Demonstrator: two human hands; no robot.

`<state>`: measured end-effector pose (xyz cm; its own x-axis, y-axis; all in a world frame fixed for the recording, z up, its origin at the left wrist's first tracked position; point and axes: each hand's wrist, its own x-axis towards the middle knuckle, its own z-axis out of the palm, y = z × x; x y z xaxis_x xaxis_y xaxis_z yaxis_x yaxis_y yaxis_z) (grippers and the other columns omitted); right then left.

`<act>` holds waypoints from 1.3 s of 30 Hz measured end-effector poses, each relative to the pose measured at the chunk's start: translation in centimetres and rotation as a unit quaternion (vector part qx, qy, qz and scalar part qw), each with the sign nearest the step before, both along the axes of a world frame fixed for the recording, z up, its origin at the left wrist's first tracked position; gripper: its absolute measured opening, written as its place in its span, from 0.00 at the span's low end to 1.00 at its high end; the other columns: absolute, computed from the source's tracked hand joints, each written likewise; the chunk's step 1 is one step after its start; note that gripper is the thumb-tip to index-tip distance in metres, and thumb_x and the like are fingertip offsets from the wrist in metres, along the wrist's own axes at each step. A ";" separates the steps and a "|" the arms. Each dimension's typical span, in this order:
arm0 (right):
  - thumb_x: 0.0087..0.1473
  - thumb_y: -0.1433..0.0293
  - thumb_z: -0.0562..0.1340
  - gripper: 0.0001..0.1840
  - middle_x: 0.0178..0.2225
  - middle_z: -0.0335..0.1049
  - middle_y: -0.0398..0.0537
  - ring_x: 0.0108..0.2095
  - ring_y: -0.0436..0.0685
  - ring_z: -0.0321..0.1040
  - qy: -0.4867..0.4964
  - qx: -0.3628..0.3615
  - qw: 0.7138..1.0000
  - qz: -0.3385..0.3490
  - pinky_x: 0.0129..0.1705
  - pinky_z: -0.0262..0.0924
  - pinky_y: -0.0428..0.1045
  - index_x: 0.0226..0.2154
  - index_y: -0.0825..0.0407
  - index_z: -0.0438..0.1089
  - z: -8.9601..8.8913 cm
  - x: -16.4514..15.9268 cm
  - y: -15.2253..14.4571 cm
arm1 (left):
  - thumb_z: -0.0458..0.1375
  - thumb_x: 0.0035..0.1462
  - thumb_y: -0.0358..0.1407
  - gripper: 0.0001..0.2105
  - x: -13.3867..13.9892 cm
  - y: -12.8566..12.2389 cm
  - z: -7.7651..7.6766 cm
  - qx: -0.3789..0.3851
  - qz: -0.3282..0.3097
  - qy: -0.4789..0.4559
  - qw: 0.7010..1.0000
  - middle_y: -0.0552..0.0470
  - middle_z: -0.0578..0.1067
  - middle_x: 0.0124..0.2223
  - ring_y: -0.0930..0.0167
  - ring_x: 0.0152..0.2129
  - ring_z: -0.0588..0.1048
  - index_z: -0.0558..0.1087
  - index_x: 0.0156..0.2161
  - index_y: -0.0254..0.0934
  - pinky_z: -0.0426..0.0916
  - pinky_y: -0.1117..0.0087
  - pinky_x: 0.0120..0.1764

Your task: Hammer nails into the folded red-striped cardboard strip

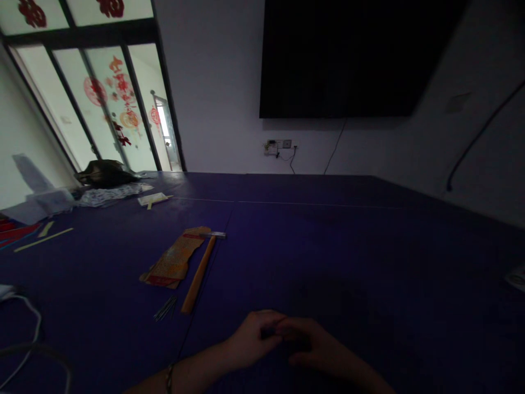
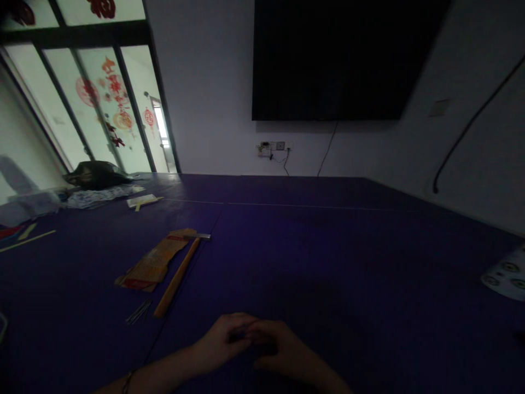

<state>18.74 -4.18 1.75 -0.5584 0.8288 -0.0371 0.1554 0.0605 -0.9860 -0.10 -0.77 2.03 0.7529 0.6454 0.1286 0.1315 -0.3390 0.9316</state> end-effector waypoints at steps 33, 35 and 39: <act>0.38 0.66 0.67 0.26 0.47 0.66 0.52 0.49 0.61 0.62 0.006 -0.006 0.999 -0.034 0.53 0.50 0.60 0.44 0.49 0.66 -1.5 0.4 0.1 | 0.51 0.50 0.25 0.14 0.0 0.0 0.4 0.011 -0.004 0.007 1.000 0.50 0.72 0.42 0.69 0.40 0.69 0.70 0.42 0.36 0.62 0.68 0.45; 0.38 0.65 0.67 0.26 0.47 0.66 0.51 0.49 0.62 0.62 0.004 0.000 1.000 -0.024 0.53 0.50 0.60 0.44 0.48 0.67 -1.2 0.3 0.2 | 0.51 0.50 0.25 0.14 0.0 0.0 0.4 0.009 -0.003 0.007 1.000 0.49 0.72 0.42 0.69 0.40 0.69 0.70 0.43 0.35 0.62 0.67 0.45; 0.40 0.65 0.66 0.24 0.47 0.66 0.50 0.49 0.61 0.61 0.000 0.004 1.000 -0.007 0.53 0.51 0.60 0.44 0.47 0.67 -0.7 0.2 0.1 | 0.52 0.50 0.25 0.14 0.0 -0.1 0.3 0.016 0.002 0.009 1.000 0.48 0.72 0.42 0.69 0.40 0.69 0.70 0.43 0.35 0.62 0.68 0.45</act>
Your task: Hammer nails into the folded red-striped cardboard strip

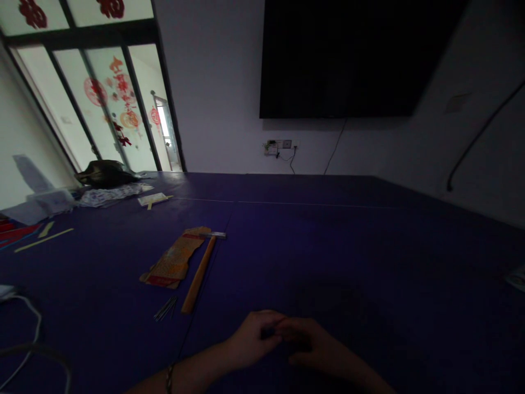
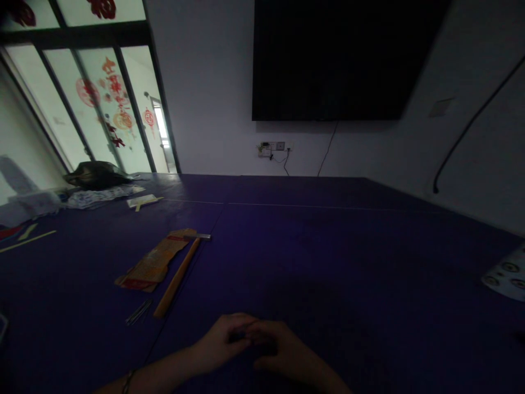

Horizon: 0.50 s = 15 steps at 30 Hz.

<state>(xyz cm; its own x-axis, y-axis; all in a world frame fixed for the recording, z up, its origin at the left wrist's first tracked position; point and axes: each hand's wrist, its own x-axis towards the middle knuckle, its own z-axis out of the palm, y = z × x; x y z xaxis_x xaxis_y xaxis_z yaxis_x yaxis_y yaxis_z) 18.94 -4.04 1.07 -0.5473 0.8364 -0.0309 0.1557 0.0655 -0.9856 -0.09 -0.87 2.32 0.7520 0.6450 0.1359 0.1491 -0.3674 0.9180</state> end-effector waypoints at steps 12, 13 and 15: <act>0.38 0.64 0.67 0.25 0.45 0.68 0.52 0.48 0.61 0.63 0.005 -0.004 1.000 -0.012 0.52 0.52 0.58 0.43 0.50 0.67 -0.5 0.0 0.1 | 0.52 0.49 0.24 0.15 0.1 0.1 -0.1 -0.010 -0.003 -0.004 1.000 0.50 0.72 0.41 0.70 0.39 0.69 0.70 0.42 0.36 0.62 0.69 0.44; 0.38 0.64 0.67 0.25 0.45 0.68 0.52 0.48 0.61 0.62 0.003 -0.002 1.000 -0.014 0.52 0.52 0.58 0.43 0.50 0.67 -0.5 0.0 0.1 | 0.52 0.49 0.24 0.14 0.1 0.2 -0.1 -0.010 -0.002 -0.006 1.000 0.50 0.72 0.41 0.70 0.39 0.69 0.70 0.42 0.36 0.62 0.69 0.44; 0.38 0.64 0.67 0.26 0.46 0.67 0.52 0.48 0.61 0.62 -0.003 0.003 1.000 -0.024 0.52 0.52 0.59 0.43 0.50 0.67 -0.4 0.0 0.0 | 0.52 0.48 0.24 0.14 0.1 0.2 -0.2 -0.011 -0.002 -0.010 1.000 0.49 0.72 0.41 0.70 0.39 0.69 0.70 0.41 0.35 0.62 0.69 0.44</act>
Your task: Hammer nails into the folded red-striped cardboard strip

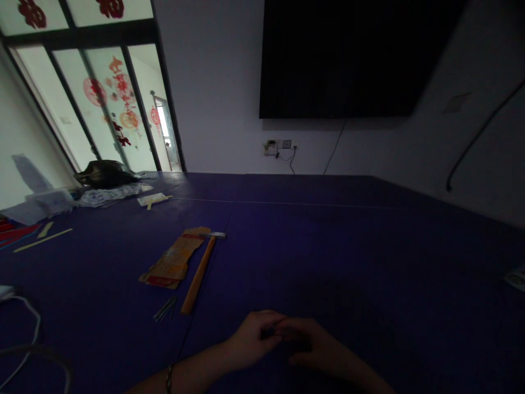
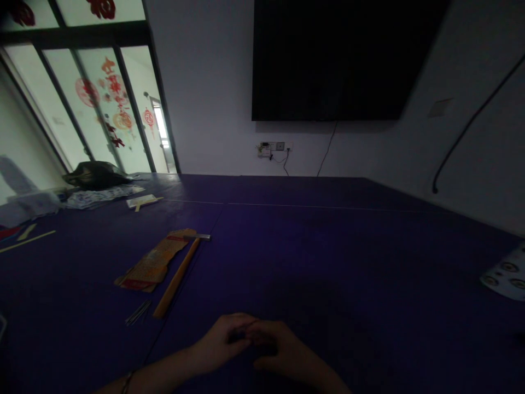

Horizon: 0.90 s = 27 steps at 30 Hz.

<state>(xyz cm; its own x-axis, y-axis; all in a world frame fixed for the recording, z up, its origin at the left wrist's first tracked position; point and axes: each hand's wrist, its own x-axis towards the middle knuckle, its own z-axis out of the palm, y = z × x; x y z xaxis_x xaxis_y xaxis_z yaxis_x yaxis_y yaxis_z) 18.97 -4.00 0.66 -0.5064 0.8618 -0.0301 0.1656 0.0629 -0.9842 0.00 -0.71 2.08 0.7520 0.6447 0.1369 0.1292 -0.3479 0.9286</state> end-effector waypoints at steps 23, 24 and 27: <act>0.39 0.64 0.66 0.26 0.47 0.66 0.52 0.49 0.62 0.62 -0.001 -0.006 1.000 0.004 0.53 0.51 0.60 0.44 0.48 0.67 0.1 0.0 -0.2 | 0.52 0.49 0.26 0.14 0.0 -0.1 0.2 -0.008 0.000 0.009 1.000 0.49 0.72 0.41 0.68 0.40 0.69 0.70 0.42 0.35 0.61 0.68 0.44; 0.38 0.64 0.67 0.26 0.48 0.66 0.52 0.49 0.62 0.61 -0.001 -0.005 1.000 0.000 0.52 0.51 0.60 0.44 0.49 0.66 0.1 0.0 -0.2 | 0.52 0.49 0.26 0.14 0.0 -0.1 0.3 -0.006 0.001 0.008 1.000 0.48 0.72 0.41 0.68 0.40 0.69 0.70 0.43 0.35 0.61 0.68 0.44; 0.38 0.63 0.66 0.27 0.48 0.65 0.52 0.49 0.62 0.61 -0.002 -0.010 1.000 -0.001 0.52 0.51 0.59 0.44 0.48 0.66 0.0 0.1 -0.2 | 0.52 0.50 0.26 0.14 0.0 -0.1 0.4 0.004 0.003 0.005 1.000 0.48 0.72 0.42 0.69 0.40 0.69 0.70 0.43 0.35 0.61 0.69 0.44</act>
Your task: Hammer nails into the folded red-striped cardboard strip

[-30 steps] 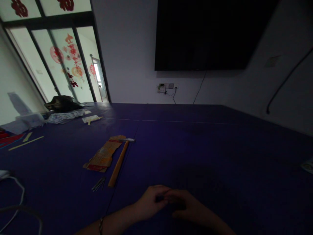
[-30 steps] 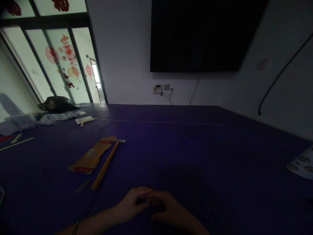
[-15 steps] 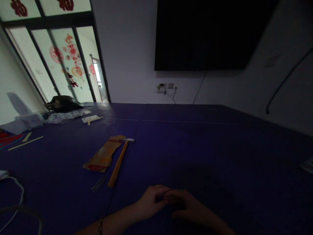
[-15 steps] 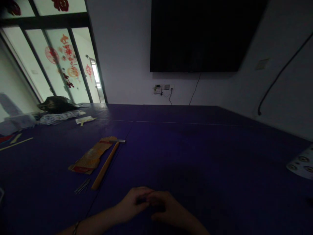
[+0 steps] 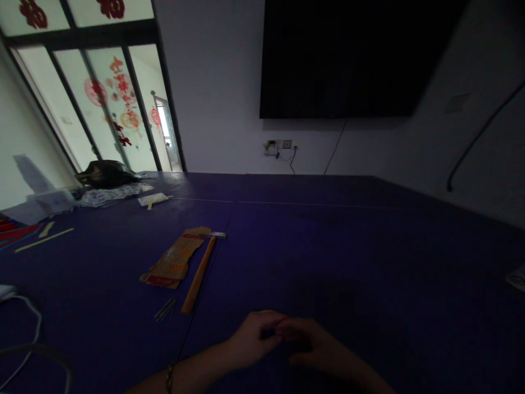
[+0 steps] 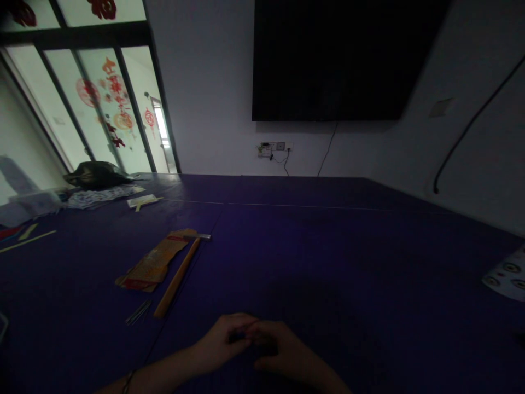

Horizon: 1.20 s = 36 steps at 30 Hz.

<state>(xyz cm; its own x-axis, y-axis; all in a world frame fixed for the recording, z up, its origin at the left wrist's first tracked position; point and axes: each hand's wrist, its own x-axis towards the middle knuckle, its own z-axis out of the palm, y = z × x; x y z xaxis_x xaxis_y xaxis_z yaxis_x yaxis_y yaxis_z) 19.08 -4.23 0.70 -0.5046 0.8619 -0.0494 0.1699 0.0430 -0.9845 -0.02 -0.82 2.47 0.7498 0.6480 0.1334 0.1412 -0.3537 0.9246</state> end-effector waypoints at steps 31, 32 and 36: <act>0.38 0.65 0.67 0.25 0.47 0.66 0.52 0.49 0.62 0.61 -0.011 0.002 1.000 0.001 0.53 0.51 0.59 0.43 0.49 0.67 -0.2 0.0 0.2 | 0.52 0.50 0.25 0.13 0.0 -0.1 0.1 -0.001 -0.001 -0.005 1.000 0.49 0.72 0.40 0.70 0.39 0.69 0.70 0.41 0.35 0.62 0.70 0.43; 0.39 0.65 0.67 0.25 0.47 0.67 0.52 0.49 0.61 0.61 -0.012 0.005 1.000 0.003 0.53 0.51 0.59 0.43 0.49 0.67 -0.3 0.0 0.2 | 0.52 0.50 0.25 0.13 0.0 -0.1 0.1 0.000 0.000 -0.005 1.000 0.49 0.72 0.40 0.70 0.38 0.69 0.71 0.41 0.35 0.62 0.70 0.43; 0.39 0.64 0.66 0.26 0.47 0.66 0.52 0.49 0.61 0.61 -0.011 0.006 1.000 -0.006 0.52 0.52 0.59 0.44 0.49 0.66 -0.2 0.0 0.1 | 0.52 0.50 0.25 0.14 0.0 0.0 -0.2 -0.004 0.001 -0.006 1.000 0.49 0.72 0.41 0.70 0.39 0.69 0.70 0.42 0.35 0.62 0.69 0.43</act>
